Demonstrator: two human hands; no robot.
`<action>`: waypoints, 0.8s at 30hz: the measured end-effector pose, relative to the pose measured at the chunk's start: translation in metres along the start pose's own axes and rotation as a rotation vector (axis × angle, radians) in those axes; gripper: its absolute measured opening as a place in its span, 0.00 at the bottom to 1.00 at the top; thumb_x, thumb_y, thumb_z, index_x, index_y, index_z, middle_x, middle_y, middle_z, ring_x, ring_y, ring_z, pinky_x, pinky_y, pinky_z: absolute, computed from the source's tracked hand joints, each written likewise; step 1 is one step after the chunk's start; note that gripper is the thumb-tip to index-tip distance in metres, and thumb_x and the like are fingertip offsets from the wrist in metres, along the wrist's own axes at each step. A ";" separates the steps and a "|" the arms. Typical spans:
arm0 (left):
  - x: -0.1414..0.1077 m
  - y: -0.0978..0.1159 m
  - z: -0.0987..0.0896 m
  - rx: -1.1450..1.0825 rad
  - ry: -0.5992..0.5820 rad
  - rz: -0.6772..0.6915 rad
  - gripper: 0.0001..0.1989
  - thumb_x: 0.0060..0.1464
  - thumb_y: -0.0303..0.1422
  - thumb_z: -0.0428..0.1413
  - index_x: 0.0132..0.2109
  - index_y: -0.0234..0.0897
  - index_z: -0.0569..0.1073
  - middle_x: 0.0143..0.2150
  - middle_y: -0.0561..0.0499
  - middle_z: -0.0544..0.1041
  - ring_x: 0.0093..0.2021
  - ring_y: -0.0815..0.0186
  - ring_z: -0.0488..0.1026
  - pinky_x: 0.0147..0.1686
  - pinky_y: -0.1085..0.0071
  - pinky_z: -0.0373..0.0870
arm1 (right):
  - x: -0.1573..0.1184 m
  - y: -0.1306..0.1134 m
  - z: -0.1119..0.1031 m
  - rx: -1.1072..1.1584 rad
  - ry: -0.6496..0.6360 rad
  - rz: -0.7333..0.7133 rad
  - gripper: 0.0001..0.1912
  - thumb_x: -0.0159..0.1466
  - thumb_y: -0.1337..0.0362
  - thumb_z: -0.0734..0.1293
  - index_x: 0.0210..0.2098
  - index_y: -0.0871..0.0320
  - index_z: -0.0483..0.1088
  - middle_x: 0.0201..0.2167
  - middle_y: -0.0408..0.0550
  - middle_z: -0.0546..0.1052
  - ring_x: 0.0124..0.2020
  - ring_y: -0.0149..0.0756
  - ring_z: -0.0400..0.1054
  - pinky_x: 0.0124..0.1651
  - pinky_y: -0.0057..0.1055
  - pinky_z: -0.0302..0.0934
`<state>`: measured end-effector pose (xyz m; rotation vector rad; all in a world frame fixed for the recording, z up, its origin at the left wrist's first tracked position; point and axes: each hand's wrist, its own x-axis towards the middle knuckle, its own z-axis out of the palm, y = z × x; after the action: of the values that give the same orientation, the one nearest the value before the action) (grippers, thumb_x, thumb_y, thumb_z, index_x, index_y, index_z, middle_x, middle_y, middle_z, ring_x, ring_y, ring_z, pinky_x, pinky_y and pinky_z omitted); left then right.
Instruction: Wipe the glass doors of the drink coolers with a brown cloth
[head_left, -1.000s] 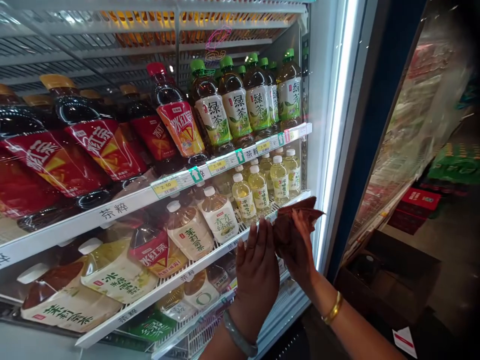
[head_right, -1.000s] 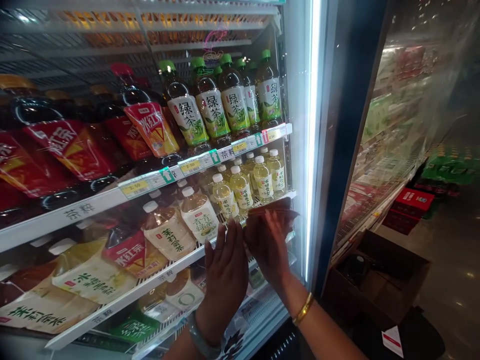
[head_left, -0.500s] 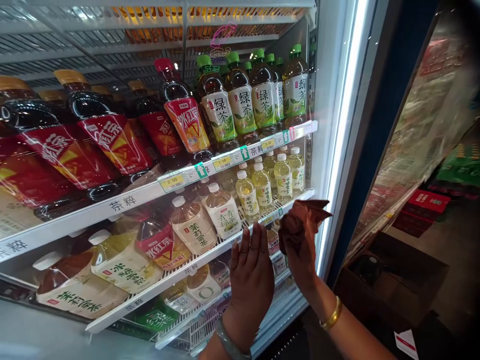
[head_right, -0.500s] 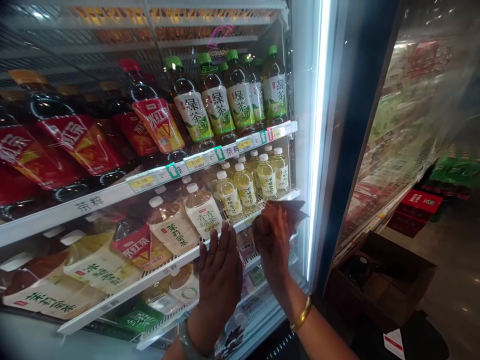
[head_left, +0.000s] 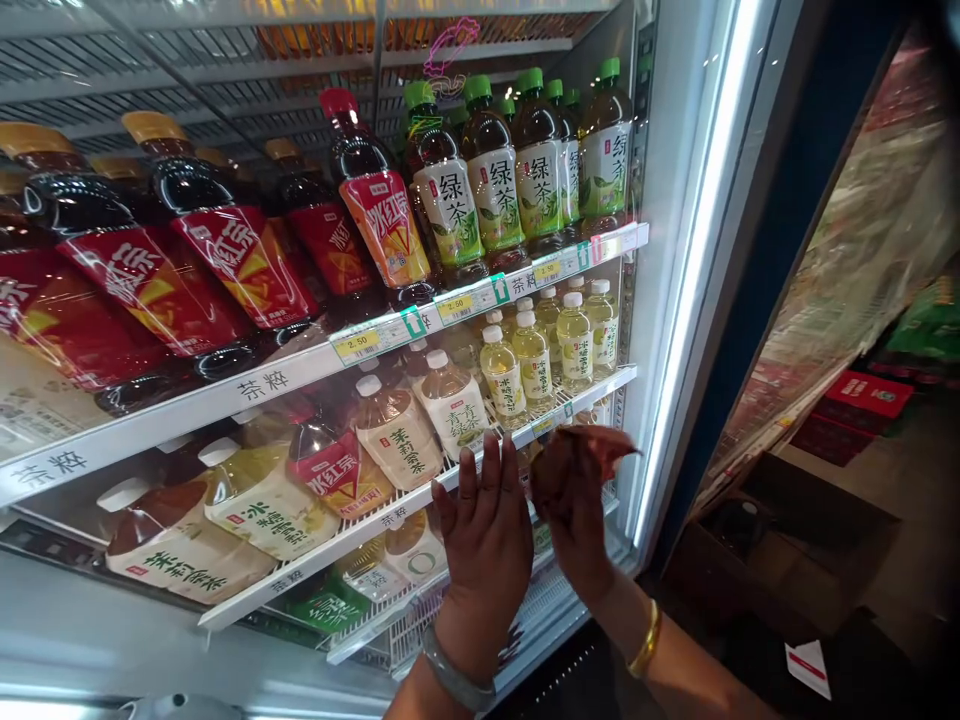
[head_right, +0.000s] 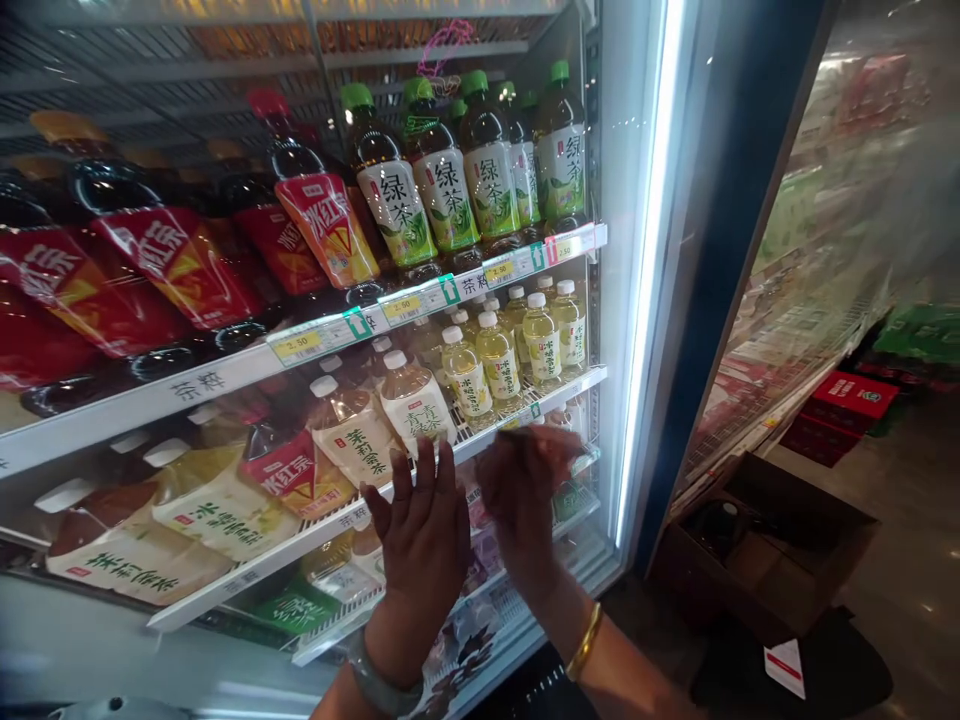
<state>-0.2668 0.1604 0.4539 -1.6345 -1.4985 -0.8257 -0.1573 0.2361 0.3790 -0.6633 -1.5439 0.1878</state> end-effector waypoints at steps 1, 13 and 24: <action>-0.001 0.000 0.001 -0.009 0.010 0.010 0.34 0.68 0.28 0.51 0.76 0.38 0.51 0.75 0.47 0.58 0.80 0.63 0.37 0.77 0.56 0.22 | -0.003 -0.005 0.003 -0.008 -0.001 -0.039 0.32 0.72 0.66 0.61 0.74 0.49 0.53 0.71 0.58 0.63 0.74 0.50 0.55 0.69 0.56 0.63; 0.002 -0.005 -0.016 0.025 0.032 -0.072 0.34 0.68 0.30 0.50 0.77 0.37 0.50 0.79 0.49 0.46 0.80 0.61 0.32 0.76 0.55 0.18 | 0.009 -0.020 0.002 -0.023 -0.063 -0.096 0.32 0.71 0.63 0.64 0.73 0.52 0.55 0.74 0.58 0.60 0.75 0.55 0.54 0.69 0.59 0.62; 0.000 -0.021 -0.023 0.154 0.060 -0.079 0.36 0.67 0.32 0.53 0.77 0.41 0.50 0.79 0.51 0.43 0.80 0.59 0.29 0.76 0.52 0.17 | 0.006 -0.018 0.004 -0.058 -0.090 -0.165 0.34 0.70 0.66 0.65 0.73 0.50 0.55 0.72 0.58 0.62 0.75 0.56 0.54 0.71 0.64 0.57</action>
<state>-0.2869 0.1413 0.4679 -1.4343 -1.5533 -0.7757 -0.1657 0.2258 0.3928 -0.5758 -1.6881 0.0488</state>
